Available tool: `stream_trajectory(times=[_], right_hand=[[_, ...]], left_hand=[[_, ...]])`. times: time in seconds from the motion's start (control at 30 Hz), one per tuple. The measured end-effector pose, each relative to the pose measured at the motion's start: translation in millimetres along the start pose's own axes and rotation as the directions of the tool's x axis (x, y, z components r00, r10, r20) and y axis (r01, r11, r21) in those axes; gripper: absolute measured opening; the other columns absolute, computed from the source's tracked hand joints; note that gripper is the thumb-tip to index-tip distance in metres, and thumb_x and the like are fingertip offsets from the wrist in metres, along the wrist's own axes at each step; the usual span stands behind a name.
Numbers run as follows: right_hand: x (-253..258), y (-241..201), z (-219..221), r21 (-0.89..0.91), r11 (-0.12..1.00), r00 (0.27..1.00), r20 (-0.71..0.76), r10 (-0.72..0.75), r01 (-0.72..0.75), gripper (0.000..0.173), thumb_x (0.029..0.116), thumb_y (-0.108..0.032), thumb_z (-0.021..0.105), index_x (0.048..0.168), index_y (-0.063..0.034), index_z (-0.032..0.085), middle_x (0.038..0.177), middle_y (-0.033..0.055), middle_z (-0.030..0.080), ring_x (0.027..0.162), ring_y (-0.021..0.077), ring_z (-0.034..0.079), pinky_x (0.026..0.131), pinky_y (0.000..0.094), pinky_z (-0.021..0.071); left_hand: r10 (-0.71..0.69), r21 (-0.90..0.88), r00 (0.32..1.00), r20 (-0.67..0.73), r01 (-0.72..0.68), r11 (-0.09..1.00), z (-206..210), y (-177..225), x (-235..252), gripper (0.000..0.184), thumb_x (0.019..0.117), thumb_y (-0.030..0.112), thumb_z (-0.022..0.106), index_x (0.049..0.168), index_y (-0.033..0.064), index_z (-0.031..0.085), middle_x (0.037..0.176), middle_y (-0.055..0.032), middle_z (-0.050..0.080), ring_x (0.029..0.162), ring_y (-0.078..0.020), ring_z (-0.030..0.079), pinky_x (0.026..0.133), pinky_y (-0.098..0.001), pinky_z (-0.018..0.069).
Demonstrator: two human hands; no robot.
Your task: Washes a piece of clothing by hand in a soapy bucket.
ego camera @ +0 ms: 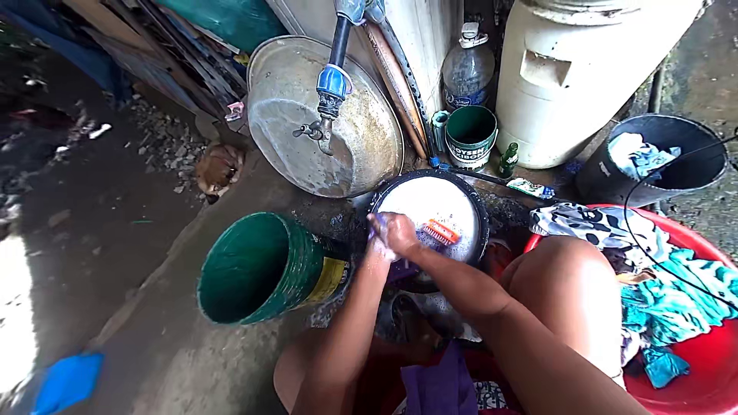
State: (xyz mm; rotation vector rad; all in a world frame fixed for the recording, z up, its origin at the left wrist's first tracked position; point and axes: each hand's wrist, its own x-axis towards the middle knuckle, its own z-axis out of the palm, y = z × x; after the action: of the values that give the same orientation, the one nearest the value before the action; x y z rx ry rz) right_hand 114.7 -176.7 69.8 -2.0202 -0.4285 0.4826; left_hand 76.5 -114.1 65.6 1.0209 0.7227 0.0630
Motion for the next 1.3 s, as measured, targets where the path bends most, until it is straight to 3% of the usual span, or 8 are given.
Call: stream_trajectory(times=[0.23,0.37,0.57,0.7,0.87,1.03,1.17,1.3], right_hand=[[-22,-13,7,-0.045,0.993,0.992,-0.061,-0.107,0.105,0.038,0.1033,-0.030,0.050,0.108,-0.0001,0.073,0.108,0.0203,0.074,0.110,0.0372,0.069,0.092,0.0606,0.0501],[10,35,-24,-0.002,0.995,0.984,-0.153,0.095,-0.097,0.034,0.1041,-0.034,0.055,0.113,-0.0066,0.073,0.113,0.0191,0.073,0.110,0.0392,0.069,0.091,0.0656,0.0512],[25,45,-9,-0.081,0.985,0.971,0.195,-0.136,0.154,0.036,0.0978,-0.036,0.065,0.113,-0.0045,0.072,0.115,0.0183,0.071,0.111,0.0362,0.067,0.095,0.0650,0.0503],[10,21,20,0.167,0.935,0.909,0.233,-0.344,0.311,0.043,0.0925,-0.015,0.061,0.133,-0.0024,0.063,0.137,0.0194,0.061,0.129,0.0332,0.057,0.109,0.0542,0.0454],[20,73,11,-0.235,0.969,0.886,0.462,0.038,0.081,0.043,0.0945,-0.037,0.067,0.114,0.0017,0.072,0.130,0.0249,0.065,0.132,0.0423,0.053,0.112,0.0679,0.0336],[12,52,36,0.809,0.576,0.983,0.179,-0.049,-0.119,0.016,0.1019,-0.009,0.058,0.112,0.0013,0.065,0.101,0.0099,0.071,0.092,0.0147,0.067,0.086,0.0363,0.0569],[-37,-29,81,0.082,0.930,0.903,0.224,-0.367,0.357,0.042,0.1052,-0.037,0.054,0.112,0.0002,0.071,0.113,0.0187,0.072,0.107,0.0340,0.070,0.091,0.0583,0.0534],[-15,-16,62,-0.034,0.967,0.964,0.100,-0.247,0.251,0.045,0.1077,-0.033,0.046,0.110,0.0032,0.073,0.108,0.0237,0.074,0.110,0.0399,0.070,0.096,0.0599,0.0520]], left_hand=[[-0.095,-0.056,0.990,-0.104,0.089,0.994,19,26,-28,0.040,0.1134,0.023,0.018,0.135,0.0050,0.047,0.117,-0.0076,0.057,0.103,-0.0128,0.055,0.093,-0.0284,0.0458],[0.026,0.227,0.997,0.066,-0.041,0.973,-11,-10,4,0.023,0.1089,0.017,0.038,0.116,0.0020,0.054,0.089,-0.0102,0.063,0.076,-0.0180,0.063,0.068,-0.0365,0.0553],[-0.006,0.957,0.987,0.160,-0.154,0.246,-83,6,14,0.105,0.0708,0.012,0.088,0.156,0.0033,0.028,0.150,-0.0243,0.045,0.130,-0.0351,0.053,0.106,-0.0515,0.0472],[0.192,0.701,0.947,0.258,-0.320,0.638,-88,13,0,0.022,0.0913,0.002,0.067,0.112,-0.0045,0.065,0.103,-0.0091,0.069,0.096,-0.0105,0.064,0.089,-0.0298,0.0544],[0.282,0.351,0.959,0.017,-0.270,0.897,-95,33,-9,0.023,0.1073,0.014,0.050,0.115,-0.0049,0.061,0.099,-0.0086,0.068,0.091,-0.0126,0.066,0.086,-0.0333,0.0568],[-0.072,0.071,0.993,-0.095,0.079,0.994,-108,17,8,0.040,0.1109,0.035,0.038,0.135,0.0066,0.052,0.118,-0.0122,0.067,0.106,-0.0222,0.066,0.091,-0.0437,0.0563],[-0.054,-0.028,0.984,-0.168,0.050,0.998,-95,-3,36,0.039,0.1124,0.022,0.034,0.080,0.0143,0.053,0.057,0.0060,0.052,0.048,-0.0006,0.050,0.050,-0.0156,0.0465],[-0.111,0.149,0.979,-0.170,0.137,0.979,-65,14,-20,0.041,0.1127,0.030,0.022,0.115,0.0043,0.054,0.085,-0.0074,0.060,0.073,-0.0141,0.059,0.067,-0.0304,0.0522]])
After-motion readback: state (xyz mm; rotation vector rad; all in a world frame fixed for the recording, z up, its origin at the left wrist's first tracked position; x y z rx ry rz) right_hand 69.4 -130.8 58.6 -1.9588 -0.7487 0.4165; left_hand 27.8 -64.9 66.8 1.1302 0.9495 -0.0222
